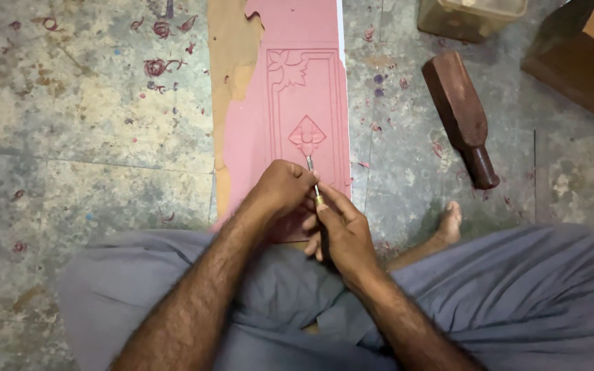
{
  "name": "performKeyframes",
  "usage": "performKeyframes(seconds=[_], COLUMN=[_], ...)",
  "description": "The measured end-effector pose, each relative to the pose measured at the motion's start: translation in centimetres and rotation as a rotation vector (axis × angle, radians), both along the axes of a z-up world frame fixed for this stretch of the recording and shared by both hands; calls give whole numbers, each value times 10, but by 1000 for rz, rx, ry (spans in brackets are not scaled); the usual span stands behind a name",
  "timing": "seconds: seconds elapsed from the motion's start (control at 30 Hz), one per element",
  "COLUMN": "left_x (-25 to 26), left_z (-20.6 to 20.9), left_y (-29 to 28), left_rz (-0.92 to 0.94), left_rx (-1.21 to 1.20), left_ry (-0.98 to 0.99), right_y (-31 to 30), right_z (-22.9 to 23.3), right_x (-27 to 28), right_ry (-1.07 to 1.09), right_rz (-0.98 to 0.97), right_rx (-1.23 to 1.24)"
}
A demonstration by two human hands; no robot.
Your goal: The person carves a decorative floral design into a piece of wood using a small carving tool while sitting on the floor.
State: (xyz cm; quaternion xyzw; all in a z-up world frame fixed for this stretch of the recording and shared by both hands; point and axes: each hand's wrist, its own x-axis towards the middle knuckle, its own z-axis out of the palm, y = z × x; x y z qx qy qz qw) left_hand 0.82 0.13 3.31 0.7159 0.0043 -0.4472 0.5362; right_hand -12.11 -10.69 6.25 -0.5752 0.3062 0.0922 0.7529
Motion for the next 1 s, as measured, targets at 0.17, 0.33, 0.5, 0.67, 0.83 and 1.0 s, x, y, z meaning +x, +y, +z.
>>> performKeyframes(seconds=[0.17, 0.33, 0.5, 0.67, 0.83, 1.0], left_x=[1, -1, -2, -2, -5, -4], left_z=[-1, -9, -9, -13, -18, -26], left_y=[-1, -2, -1, -5, -2, -4], left_rz=[-10, 2, 10, 39, 11, 25], left_rx=[-13, -40, -53, -31, 2, -46], left_ry=[10, 33, 45, 51, 24, 59], right_y=[-2, -1, 0, 0, -2, -2], right_z=[1, 4, 5, 4, 5, 7], right_x=[0, 2, 3, 4, 0, 1], right_ry=[9, 46, 24, -2, 16, 42], right_rz=[-30, -55, -41, -32, -35, -31], right_rx=[50, 63, 32, 8, 37, 5])
